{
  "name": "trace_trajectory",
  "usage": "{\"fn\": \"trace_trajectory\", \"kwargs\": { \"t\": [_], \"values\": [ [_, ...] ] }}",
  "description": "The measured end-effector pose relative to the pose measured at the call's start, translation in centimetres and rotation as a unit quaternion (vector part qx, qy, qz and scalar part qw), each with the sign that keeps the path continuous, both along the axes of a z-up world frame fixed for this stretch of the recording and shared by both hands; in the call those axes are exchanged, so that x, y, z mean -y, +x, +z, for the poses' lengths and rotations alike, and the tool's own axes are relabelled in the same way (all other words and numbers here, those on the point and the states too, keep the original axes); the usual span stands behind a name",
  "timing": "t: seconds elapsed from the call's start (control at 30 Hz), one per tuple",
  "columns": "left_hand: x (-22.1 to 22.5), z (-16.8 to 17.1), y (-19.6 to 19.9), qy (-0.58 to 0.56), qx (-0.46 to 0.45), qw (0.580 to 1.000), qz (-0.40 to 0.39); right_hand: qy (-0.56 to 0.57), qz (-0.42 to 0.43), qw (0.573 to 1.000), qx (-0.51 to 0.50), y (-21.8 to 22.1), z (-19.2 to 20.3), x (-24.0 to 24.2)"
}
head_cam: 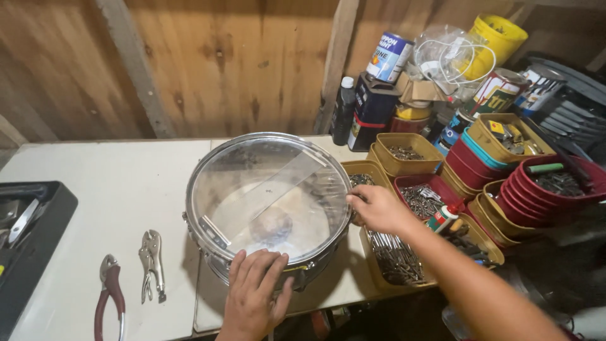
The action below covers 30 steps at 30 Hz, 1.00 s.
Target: Repairing a snare drum by selecting and inserting tension rods into the lugs
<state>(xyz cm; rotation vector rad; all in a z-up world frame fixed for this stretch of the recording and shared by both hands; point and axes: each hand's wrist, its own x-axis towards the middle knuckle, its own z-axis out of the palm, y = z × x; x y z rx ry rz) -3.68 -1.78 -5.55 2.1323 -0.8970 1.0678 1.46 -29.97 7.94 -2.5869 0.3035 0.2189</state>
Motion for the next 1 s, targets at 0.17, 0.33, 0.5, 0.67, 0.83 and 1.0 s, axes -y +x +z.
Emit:
{"fn": "trace_trajectory", "kwargs": {
  "t": [0.17,0.33,0.5,0.67,0.83,1.0],
  "values": [
    [0.5,1.2,0.1,-0.08,-0.029,0.996,-0.021,-0.217,0.22,0.951,0.002,-1.2,0.7,3.1],
    [0.7,2.5,0.6,-0.125,-0.007,0.992,-0.034,-0.352,0.405,0.829,0.157,0.4,-0.4,5.6],
    [-0.3,2.0,-0.2,-0.072,-0.039,0.995,-0.051,-0.416,0.48,0.764,0.112,0.8,-0.1,5.9],
    [-2.2,0.1,-1.1,-0.046,-0.039,0.997,-0.05,-0.363,0.446,0.814,0.082,0.5,1.0,5.0],
    [-3.7,-1.0,-2.3,-0.025,-0.085,0.994,-0.064,-0.312,0.28,0.908,0.011,-0.8,-0.5,6.7],
    [-4.5,-3.1,-1.3,-0.142,-0.08,0.987,0.0,-0.195,0.011,0.98,-0.032,-4.5,-4.4,10.7]
  ]
}}
